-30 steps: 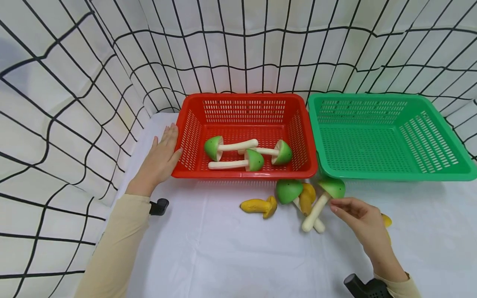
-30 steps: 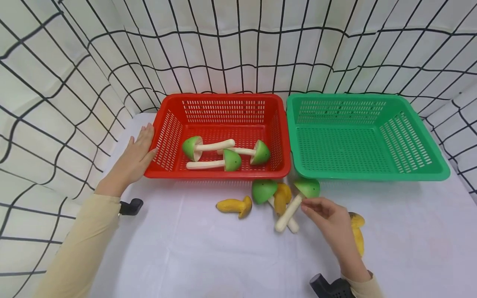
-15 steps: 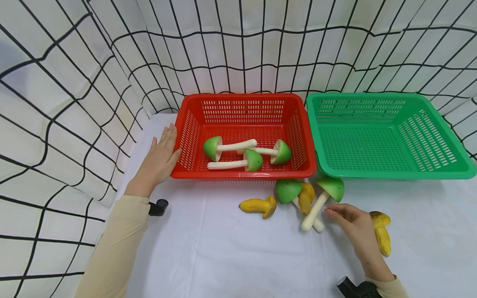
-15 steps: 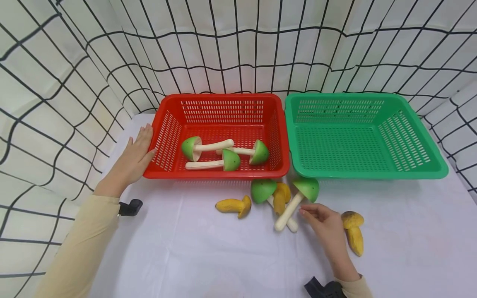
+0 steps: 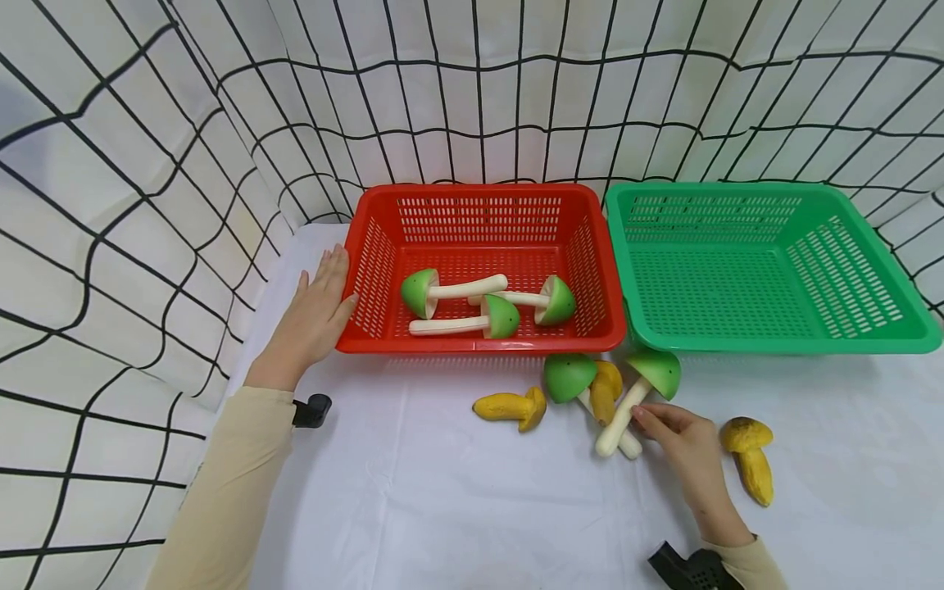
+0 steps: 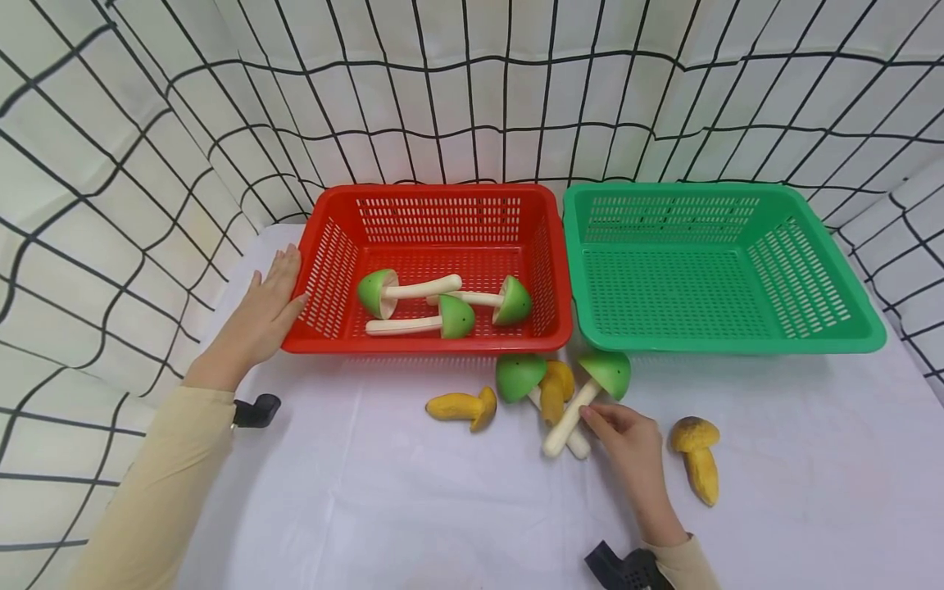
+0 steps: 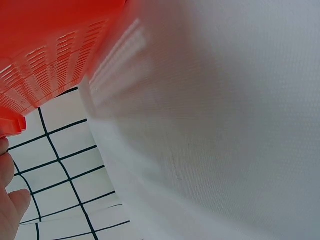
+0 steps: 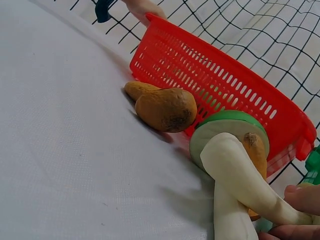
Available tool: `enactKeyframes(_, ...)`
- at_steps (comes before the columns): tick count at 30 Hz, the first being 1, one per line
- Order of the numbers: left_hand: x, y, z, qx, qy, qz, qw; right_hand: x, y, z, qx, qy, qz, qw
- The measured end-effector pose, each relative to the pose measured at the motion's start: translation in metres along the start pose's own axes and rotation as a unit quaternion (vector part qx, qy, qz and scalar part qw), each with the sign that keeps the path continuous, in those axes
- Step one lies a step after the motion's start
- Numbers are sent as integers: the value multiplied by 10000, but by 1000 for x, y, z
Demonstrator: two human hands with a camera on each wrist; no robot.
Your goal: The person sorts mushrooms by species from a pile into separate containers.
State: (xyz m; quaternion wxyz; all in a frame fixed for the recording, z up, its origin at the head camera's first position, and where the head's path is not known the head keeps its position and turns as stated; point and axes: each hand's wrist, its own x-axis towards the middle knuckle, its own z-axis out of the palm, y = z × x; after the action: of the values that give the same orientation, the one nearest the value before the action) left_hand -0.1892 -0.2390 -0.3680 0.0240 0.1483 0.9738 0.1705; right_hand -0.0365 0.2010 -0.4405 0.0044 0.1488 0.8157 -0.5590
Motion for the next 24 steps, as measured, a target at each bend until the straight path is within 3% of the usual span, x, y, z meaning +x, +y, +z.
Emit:
enactKeyframes(7,-2,0,-1,-14,16,19,10000,2,-3,5,-494,197,336,9980)
enactKeyframes(11,-1,1,-1,-18,10,1,10000,3,-6,5,-473,192,377,9980)
enactKeyframes(24,-1,0,-1,-2,8,-11,10000,2,-6,1,555,133,586,9967)
